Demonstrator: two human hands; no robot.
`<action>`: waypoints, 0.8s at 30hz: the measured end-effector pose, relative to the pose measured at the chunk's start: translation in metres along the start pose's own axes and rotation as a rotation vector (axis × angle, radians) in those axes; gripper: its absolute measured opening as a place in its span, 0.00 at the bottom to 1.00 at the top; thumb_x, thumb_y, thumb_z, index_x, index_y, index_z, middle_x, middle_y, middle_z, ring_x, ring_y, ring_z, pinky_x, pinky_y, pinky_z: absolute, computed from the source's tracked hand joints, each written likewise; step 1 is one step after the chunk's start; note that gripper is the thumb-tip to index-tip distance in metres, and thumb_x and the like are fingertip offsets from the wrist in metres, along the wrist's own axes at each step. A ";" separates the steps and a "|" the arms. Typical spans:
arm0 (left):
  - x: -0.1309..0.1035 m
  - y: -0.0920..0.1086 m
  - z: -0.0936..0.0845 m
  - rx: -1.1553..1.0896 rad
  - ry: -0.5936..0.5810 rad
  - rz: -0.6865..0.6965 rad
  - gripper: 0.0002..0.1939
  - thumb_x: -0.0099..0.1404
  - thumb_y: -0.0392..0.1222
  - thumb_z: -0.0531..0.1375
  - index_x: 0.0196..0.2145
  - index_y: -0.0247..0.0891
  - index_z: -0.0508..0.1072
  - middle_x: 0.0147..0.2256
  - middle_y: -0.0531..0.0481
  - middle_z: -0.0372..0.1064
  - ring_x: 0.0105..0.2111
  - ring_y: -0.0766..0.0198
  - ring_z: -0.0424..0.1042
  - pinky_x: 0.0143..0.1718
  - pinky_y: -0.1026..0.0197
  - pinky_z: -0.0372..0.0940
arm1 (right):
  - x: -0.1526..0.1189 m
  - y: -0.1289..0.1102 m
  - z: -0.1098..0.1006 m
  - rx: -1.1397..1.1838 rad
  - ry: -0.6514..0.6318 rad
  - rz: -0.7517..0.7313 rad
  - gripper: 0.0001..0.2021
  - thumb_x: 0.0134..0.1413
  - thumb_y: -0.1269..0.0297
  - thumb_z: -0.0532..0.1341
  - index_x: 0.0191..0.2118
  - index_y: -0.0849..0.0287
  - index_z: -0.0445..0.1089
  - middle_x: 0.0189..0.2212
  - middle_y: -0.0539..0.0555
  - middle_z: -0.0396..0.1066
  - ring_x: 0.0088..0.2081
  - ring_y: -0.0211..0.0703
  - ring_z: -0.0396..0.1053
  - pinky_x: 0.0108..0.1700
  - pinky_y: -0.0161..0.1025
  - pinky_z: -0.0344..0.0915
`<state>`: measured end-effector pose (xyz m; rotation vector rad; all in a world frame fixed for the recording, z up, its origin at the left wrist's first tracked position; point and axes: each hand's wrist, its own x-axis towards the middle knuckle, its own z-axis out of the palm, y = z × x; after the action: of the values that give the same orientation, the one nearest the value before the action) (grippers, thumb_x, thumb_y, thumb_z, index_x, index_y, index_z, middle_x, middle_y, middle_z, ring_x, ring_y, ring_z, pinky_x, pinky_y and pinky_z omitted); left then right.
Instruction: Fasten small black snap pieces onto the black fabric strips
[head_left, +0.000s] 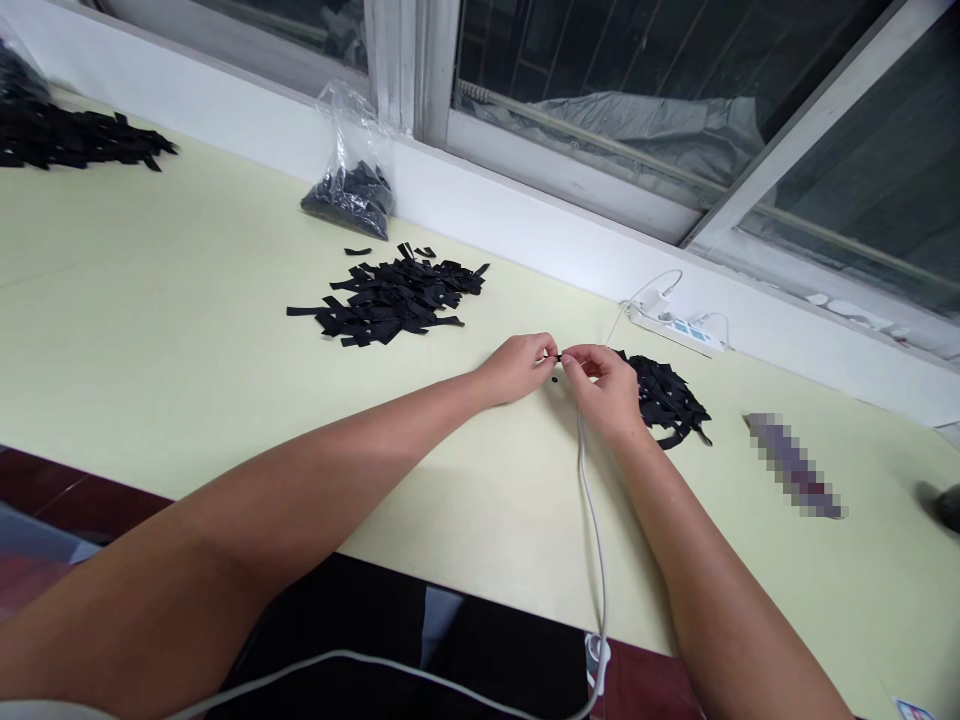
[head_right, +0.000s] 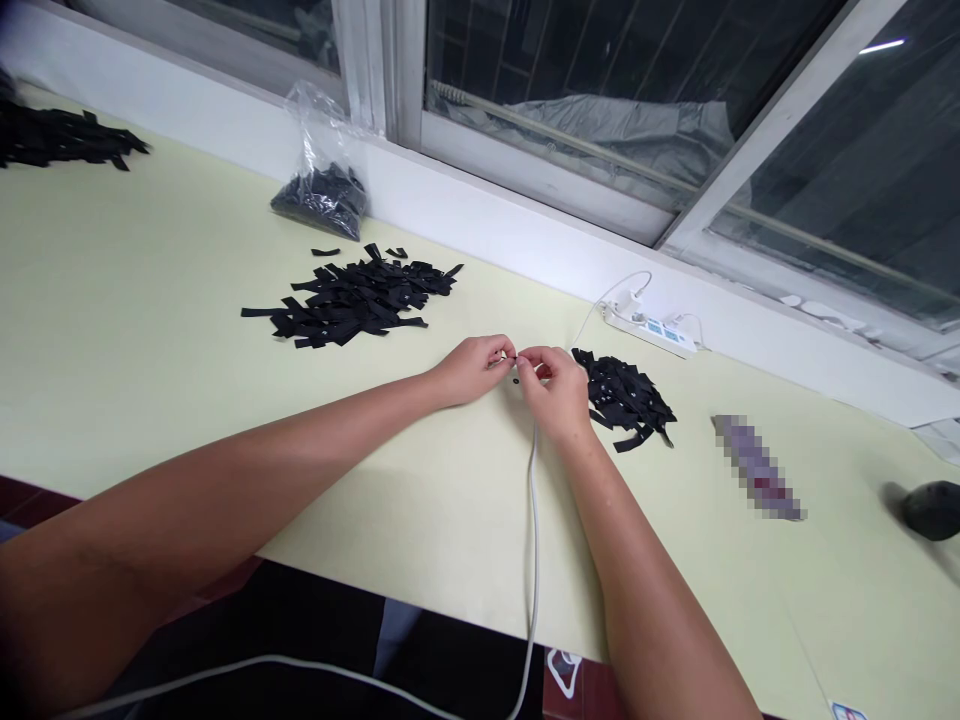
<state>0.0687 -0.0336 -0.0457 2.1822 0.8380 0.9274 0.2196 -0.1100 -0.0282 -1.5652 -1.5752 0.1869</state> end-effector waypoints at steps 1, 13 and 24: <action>0.000 0.000 0.000 -0.001 -0.014 0.004 0.08 0.65 0.41 0.55 0.36 0.38 0.73 0.27 0.53 0.67 0.27 0.65 0.63 0.29 0.62 0.56 | 0.000 0.000 0.001 0.001 -0.025 -0.011 0.12 0.56 0.55 0.60 0.37 0.56 0.76 0.35 0.55 0.75 0.32 0.43 0.69 0.36 0.40 0.64; -0.003 0.000 0.000 0.033 -0.125 0.099 0.08 0.62 0.33 0.52 0.36 0.38 0.70 0.33 0.50 0.73 0.33 0.62 0.69 0.33 0.61 0.60 | -0.001 -0.004 0.002 0.020 -0.096 -0.030 0.10 0.54 0.57 0.63 0.36 0.55 0.79 0.33 0.53 0.74 0.31 0.41 0.66 0.37 0.40 0.64; -0.007 0.007 -0.001 0.231 -0.204 0.133 0.08 0.66 0.35 0.49 0.41 0.38 0.65 0.37 0.45 0.74 0.34 0.58 0.71 0.30 0.59 0.56 | -0.003 -0.006 0.008 0.063 -0.026 0.030 0.07 0.48 0.61 0.65 0.32 0.56 0.79 0.28 0.51 0.71 0.27 0.38 0.62 0.32 0.39 0.61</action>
<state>0.0662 -0.0432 -0.0425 2.5078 0.7391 0.6810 0.2098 -0.1101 -0.0305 -1.5437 -1.5520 0.2712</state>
